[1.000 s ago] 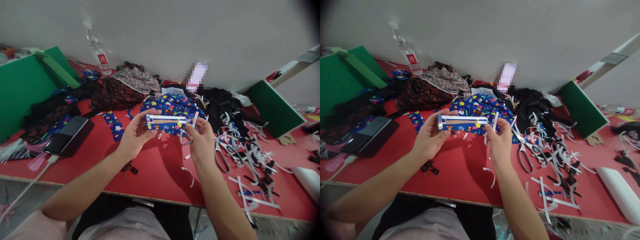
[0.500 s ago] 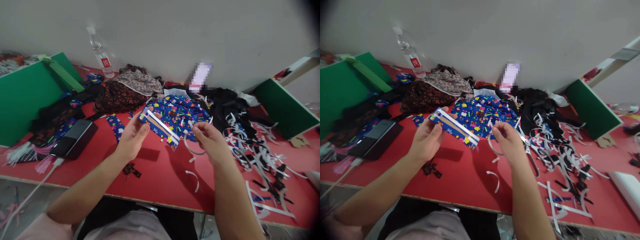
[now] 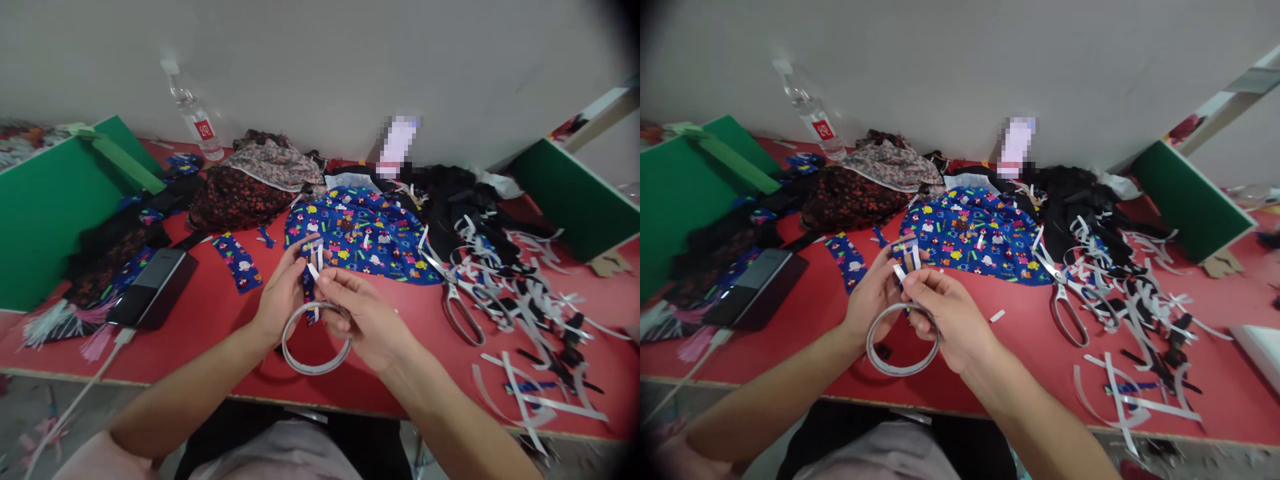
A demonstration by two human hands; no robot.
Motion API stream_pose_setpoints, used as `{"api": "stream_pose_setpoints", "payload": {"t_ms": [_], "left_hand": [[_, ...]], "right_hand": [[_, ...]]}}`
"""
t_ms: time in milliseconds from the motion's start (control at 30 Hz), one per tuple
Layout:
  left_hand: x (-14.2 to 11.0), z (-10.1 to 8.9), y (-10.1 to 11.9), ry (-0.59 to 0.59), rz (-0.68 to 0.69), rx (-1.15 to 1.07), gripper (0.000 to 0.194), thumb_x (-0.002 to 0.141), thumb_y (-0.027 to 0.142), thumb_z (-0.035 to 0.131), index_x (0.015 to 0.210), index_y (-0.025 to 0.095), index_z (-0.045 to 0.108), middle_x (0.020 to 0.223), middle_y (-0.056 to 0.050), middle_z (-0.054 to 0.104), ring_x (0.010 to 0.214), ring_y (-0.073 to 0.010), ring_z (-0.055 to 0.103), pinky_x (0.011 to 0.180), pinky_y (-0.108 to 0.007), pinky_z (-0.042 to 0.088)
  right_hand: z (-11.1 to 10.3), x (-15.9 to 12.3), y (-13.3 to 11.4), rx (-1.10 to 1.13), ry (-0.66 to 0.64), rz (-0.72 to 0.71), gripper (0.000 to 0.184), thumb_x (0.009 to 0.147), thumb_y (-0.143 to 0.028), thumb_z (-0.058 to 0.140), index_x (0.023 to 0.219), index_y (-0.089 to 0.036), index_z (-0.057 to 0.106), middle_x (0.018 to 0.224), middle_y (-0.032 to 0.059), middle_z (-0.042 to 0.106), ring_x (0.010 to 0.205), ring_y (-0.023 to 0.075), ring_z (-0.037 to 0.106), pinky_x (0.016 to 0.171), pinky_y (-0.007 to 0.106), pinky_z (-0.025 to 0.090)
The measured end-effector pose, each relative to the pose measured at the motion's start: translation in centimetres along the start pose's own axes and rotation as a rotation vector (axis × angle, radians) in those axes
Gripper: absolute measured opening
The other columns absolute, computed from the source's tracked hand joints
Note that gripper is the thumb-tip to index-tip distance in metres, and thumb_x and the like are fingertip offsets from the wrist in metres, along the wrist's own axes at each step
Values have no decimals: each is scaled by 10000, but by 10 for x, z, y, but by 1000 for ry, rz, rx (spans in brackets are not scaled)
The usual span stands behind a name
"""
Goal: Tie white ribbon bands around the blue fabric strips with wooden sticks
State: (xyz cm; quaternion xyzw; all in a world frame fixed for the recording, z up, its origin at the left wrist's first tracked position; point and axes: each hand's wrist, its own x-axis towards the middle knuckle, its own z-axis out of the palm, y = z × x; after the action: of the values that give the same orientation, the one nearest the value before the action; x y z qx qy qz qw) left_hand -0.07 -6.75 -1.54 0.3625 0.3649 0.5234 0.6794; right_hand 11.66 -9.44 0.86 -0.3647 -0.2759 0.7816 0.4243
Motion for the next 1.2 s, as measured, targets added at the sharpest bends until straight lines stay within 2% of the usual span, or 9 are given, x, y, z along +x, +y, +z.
{"api": "stream_pose_setpoints", "payload": {"t_ms": [100,267,567,800,1100,1200], "left_hand": [[-1,-2,0,-38,-3,25,319,880,262,442,1182,266,545,1123,-38,629,964,-191,601,753,-282,499],[-4,-3,-2,-111,-24,-54,348,870,232,448,1201,260,551,1148,-42,625,967,-181,595,788,-292,496],[-4,0,-5,-110,-22,-103,360,859,188,449,1200,224,559,1135,-56,633,928,-166,610,832,-311,493],[-5,2,-6,-104,-28,-108,346,833,201,471,1160,230,576,1105,-48,644,986,-183,606,862,-327,496],[-5,-2,-10,-148,19,-66,330,874,184,458,1155,280,603,1152,-16,628,1112,-180,557,918,-301,481],[-5,-3,-11,-179,16,-70,337,875,189,471,1171,298,592,1165,-14,624,1075,-177,576,889,-301,498]], "right_hand": [[-2,3,1,-13,54,-36,249,737,-357,686,742,-181,511,656,-70,523,362,-2,348,330,148,176],[-3,4,3,-18,96,-90,240,754,-353,674,747,-176,512,651,-74,523,355,-2,379,340,148,218],[-7,6,6,-98,157,-128,261,762,-380,667,733,-171,514,628,-73,516,352,1,395,340,158,209],[-8,8,4,-158,198,-141,258,773,-384,658,713,-175,518,595,-76,522,332,1,380,320,165,190],[-9,9,3,-170,214,-140,270,731,-389,692,691,-172,537,561,-80,507,349,6,361,319,151,254],[-9,9,2,-171,216,-140,280,714,-396,703,680,-169,543,564,-73,513,361,8,365,318,148,264]]}}
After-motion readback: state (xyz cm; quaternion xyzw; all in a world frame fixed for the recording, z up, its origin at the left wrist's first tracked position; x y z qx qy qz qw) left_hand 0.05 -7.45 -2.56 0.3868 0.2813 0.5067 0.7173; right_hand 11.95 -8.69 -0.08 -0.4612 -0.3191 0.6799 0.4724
